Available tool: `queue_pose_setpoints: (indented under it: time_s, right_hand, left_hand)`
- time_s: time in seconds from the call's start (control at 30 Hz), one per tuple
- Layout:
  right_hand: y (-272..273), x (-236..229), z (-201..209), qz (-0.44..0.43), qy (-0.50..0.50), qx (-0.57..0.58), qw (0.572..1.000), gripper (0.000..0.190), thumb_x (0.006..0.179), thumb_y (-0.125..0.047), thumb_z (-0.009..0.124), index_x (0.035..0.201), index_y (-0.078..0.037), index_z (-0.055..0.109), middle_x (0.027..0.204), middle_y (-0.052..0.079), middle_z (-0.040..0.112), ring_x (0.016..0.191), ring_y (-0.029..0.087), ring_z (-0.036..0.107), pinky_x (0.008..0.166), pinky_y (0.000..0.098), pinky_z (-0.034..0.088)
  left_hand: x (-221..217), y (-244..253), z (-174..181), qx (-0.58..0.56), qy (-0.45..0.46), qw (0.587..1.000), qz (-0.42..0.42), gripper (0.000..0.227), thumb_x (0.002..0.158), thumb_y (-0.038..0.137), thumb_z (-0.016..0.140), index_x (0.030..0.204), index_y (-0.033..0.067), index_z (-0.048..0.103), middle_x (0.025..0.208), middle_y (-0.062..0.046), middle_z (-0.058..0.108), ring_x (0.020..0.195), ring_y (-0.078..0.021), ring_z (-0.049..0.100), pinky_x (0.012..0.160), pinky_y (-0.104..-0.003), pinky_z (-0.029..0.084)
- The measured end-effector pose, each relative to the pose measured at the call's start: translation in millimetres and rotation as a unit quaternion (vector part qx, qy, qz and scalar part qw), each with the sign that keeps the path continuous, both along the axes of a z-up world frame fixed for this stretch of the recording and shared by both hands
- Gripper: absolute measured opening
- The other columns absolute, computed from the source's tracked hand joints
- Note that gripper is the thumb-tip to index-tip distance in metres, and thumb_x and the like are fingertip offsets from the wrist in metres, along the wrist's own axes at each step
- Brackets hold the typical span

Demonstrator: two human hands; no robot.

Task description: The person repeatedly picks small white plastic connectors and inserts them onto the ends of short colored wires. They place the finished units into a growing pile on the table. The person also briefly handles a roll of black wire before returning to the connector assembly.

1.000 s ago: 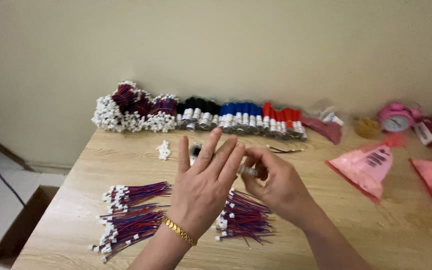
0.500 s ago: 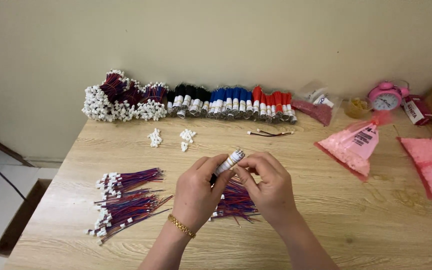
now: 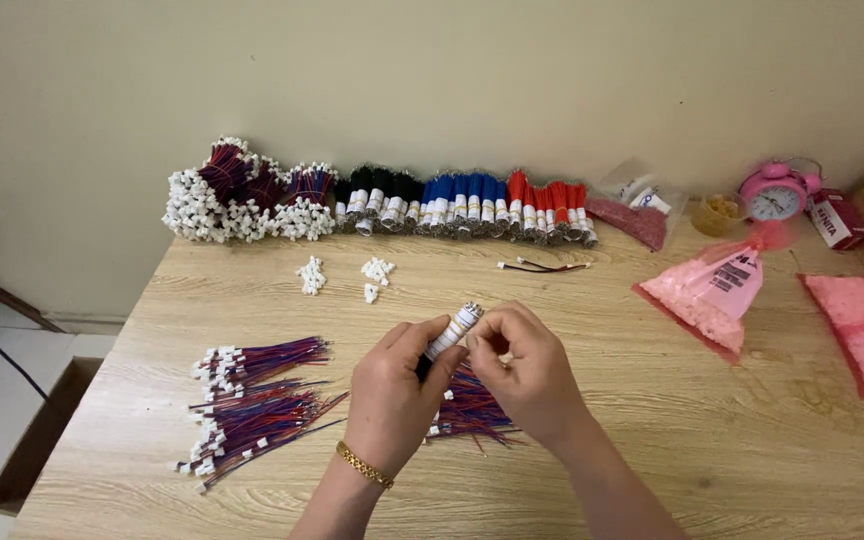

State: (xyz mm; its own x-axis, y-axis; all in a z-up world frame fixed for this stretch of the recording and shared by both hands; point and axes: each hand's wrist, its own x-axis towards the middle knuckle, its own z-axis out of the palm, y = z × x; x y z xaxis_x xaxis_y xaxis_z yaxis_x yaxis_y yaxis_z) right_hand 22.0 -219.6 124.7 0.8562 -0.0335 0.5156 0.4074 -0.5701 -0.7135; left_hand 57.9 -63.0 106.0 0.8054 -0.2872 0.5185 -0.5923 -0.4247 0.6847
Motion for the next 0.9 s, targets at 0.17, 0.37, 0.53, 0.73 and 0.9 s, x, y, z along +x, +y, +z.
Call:
queue_pose_setpoints:
  time_s: [0.17,0.37,0.53,0.73,0.9]
  right_hand:
    - [-1.5,-4.8,3.2,0.079,-0.022,0.079,0.993,0.012,0.088,-0.009,0.051,0.076,-0.012,0.05,0.094,0.005,0.058,0.088,0.016,0.056,0.083,0.0298,0.045]
    - [-11.3,4.9,-26.4,0.171,0.092,0.251,0.948,0.013,0.095,-0.018,0.05,0.085,-0.011,0.046,0.08,0.005,0.052,0.066,0.011,0.039,0.061,0.0252,0.034]
    - [1.8,2.4,6.1,-0.019,0.223,0.066,0.972,0.01,0.089,-0.019,0.07,0.091,-0.012,0.063,0.06,-0.004,0.049,0.054,0.008,0.041,0.051,0.0232,0.038]
    - [-15.7,22.4,-8.3,-0.095,0.153,0.135,0.974,0.015,0.094,-0.023,0.06,0.085,-0.011,0.063,0.069,-0.001,0.053,0.063,0.011,0.045,0.054,0.0263,0.038]
    - [-23.9,26.5,-14.3,-0.024,0.247,0.308,0.918,0.014,0.097,-0.017,0.054,0.092,-0.006,0.061,0.071,0.004,0.051,0.061,0.014,0.042,0.055,0.0257,0.037]
  left_hand:
    - [4.2,1.1,-0.5,-0.015,0.069,0.997,0.013,0.027,0.084,0.024,0.068,0.109,0.0149,0.07,0.088,-0.001,0.074,0.074,-0.0179,0.068,0.06,-0.033,0.051]
    - [4.1,-2.4,-14.7,-0.004,0.003,0.999,0.037,0.027,0.084,0.023,0.068,0.109,0.015,0.067,0.097,-0.003,0.074,0.085,-0.0229,0.07,0.071,-0.036,0.052]
    - [6.7,-8.1,-17.6,0.07,-0.177,0.975,0.111,0.022,0.085,0.018,0.07,0.105,0.0081,0.068,0.082,-0.006,0.069,0.062,-0.0186,0.062,0.044,-0.031,0.049]
    - [7.2,-4.3,-14.9,0.038,-0.208,0.977,0.017,0.016,0.091,0.017,0.063,0.104,0.0074,0.065,0.09,-0.007,0.066,0.071,-0.0263,0.06,0.061,-0.037,0.047]
    - [6.6,-3.6,-19.9,-0.181,0.124,0.972,-0.085,0.027,0.084,0.013,0.07,0.111,0.0072,0.068,0.092,-0.002,0.072,0.077,-0.0112,0.062,0.065,-0.024,0.051]
